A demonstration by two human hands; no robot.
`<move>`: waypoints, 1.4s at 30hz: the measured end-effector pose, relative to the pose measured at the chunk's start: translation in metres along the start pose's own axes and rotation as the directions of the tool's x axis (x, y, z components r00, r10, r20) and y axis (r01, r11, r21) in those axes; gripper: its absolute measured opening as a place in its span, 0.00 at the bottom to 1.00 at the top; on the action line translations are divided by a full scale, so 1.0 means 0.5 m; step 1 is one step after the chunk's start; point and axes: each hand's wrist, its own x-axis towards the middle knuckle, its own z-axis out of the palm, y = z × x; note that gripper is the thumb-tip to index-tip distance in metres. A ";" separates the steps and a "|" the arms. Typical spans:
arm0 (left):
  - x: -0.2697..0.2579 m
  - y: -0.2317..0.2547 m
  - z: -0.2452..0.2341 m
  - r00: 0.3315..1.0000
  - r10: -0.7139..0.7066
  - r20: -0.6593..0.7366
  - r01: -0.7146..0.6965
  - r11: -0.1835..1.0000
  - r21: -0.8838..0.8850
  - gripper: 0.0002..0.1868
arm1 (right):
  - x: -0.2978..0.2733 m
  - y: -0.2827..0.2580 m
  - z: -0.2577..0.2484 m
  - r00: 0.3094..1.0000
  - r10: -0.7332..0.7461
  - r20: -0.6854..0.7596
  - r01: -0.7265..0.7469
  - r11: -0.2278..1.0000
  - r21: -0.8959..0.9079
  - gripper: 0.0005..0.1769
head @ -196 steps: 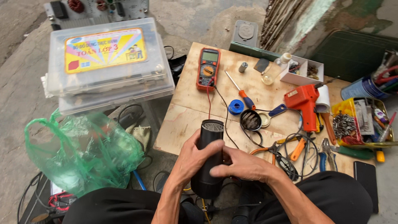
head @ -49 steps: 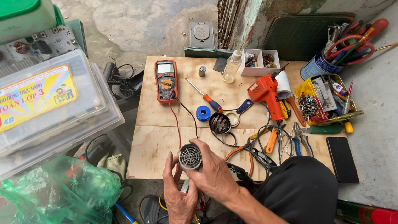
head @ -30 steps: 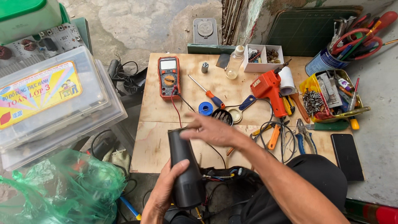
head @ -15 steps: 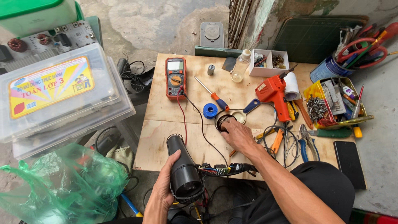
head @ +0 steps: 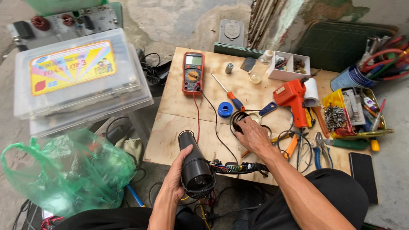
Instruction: The person uses a screwdriver to tighten a screw on the exposed wiring of a disassembled hair dryer. They then pick up the hair dryer's metal grille, inspect it, and place it back onto the device's opening.
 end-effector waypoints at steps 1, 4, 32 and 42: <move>0.003 0.001 -0.004 1.000 0.005 0.001 -0.005 1.000 -0.007 0.31 | 0.003 0.007 0.015 1.000 -0.008 -0.002 0.008 1.000 -0.003 0.23; 0.006 -0.002 -0.008 0.999 0.001 0.047 0.000 1.000 -0.025 0.29 | 0.005 0.019 0.029 0.980 -0.118 -0.161 0.108 0.992 -0.069 0.18; 0.011 -0.009 0.012 0.999 -0.026 0.025 0.026 1.000 -0.009 0.28 | -0.193 -0.125 -0.228 0.961 0.182 -0.206 0.069 0.566 0.821 0.14; -0.006 -0.008 0.025 0.999 -0.035 0.019 0.035 0.999 0.020 0.31 | -0.214 -0.126 -0.222 0.687 -0.270 -0.675 0.460 0.880 0.116 0.16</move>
